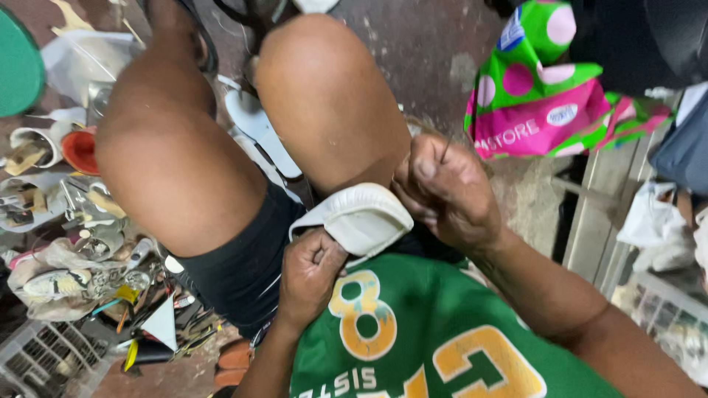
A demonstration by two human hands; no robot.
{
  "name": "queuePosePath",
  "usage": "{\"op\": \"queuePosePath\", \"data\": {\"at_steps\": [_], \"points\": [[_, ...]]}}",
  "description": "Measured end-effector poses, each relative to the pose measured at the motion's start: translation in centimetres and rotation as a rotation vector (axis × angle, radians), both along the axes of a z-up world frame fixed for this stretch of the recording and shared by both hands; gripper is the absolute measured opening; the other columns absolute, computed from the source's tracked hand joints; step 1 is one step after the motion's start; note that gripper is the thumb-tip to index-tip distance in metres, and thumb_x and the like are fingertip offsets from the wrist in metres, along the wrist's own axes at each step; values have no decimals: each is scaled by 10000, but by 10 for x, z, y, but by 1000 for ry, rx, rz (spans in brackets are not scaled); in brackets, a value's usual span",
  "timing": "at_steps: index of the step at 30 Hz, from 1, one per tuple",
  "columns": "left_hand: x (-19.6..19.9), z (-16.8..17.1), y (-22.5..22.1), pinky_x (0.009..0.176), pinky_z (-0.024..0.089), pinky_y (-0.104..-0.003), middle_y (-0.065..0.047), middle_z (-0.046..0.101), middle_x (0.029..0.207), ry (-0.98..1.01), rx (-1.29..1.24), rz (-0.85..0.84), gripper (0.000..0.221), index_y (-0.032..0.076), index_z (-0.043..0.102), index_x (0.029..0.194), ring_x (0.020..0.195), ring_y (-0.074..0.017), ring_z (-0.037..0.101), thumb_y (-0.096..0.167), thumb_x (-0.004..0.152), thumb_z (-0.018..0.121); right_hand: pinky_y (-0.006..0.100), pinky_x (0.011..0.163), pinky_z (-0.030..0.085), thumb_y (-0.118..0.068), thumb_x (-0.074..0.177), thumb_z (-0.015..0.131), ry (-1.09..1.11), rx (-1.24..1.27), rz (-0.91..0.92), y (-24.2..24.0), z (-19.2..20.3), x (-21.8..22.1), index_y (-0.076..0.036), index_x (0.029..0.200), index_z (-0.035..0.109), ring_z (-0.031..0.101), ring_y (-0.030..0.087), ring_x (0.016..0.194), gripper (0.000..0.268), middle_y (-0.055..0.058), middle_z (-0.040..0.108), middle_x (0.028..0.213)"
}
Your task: The person is stitching the sole of a white shoe by hand using a needle and thread, repeatedly pushing the needle through the material and pulling the thread tight.
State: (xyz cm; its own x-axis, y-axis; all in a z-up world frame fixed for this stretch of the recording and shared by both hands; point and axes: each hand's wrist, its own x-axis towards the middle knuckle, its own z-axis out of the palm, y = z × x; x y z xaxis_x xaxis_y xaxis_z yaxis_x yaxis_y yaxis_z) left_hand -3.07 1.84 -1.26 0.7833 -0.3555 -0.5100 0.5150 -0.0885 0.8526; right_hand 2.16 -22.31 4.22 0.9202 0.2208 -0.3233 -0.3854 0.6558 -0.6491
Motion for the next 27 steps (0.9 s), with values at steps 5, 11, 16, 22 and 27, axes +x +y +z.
{"op": "queuePosePath", "data": {"at_steps": [5,11,16,22,27], "points": [[20,59,4,654,528,-308,-121,651,932,-227,365,-39,216,10,667,1020,735,-167,642,195,927,726,236,581,332,-352,1134,511,-57,74,-8,0,8,1,-77,962,474,380,103,589,327,6,399,689],[52,116,-24,960,538,-428,-200,587,1265,-780,589,-40,849,12,552,1319,1161,-368,624,393,658,925,255,629,379,-351,1155,434,-19,214,28,17,22,-6,-40,948,498,413,131,626,379,28,407,695],[58,126,-21,1010,561,-401,-143,628,1317,-721,560,-171,784,77,582,1345,1222,-307,659,313,697,955,288,666,385,-329,1138,431,-58,188,100,28,31,-5,-35,960,491,415,147,628,349,53,412,742],[16,112,2,855,601,-353,-167,555,1272,-228,357,171,874,15,406,1529,1017,-218,652,279,795,801,275,642,377,-307,1148,414,-26,329,141,29,25,-8,-31,955,496,395,129,609,347,36,393,713],[4,92,-6,1070,514,-385,-220,615,1315,74,-279,302,908,49,209,1592,1183,-271,655,361,909,720,261,626,370,-304,1146,415,-53,313,135,24,24,-8,-35,963,494,389,132,606,335,33,388,677]]}}
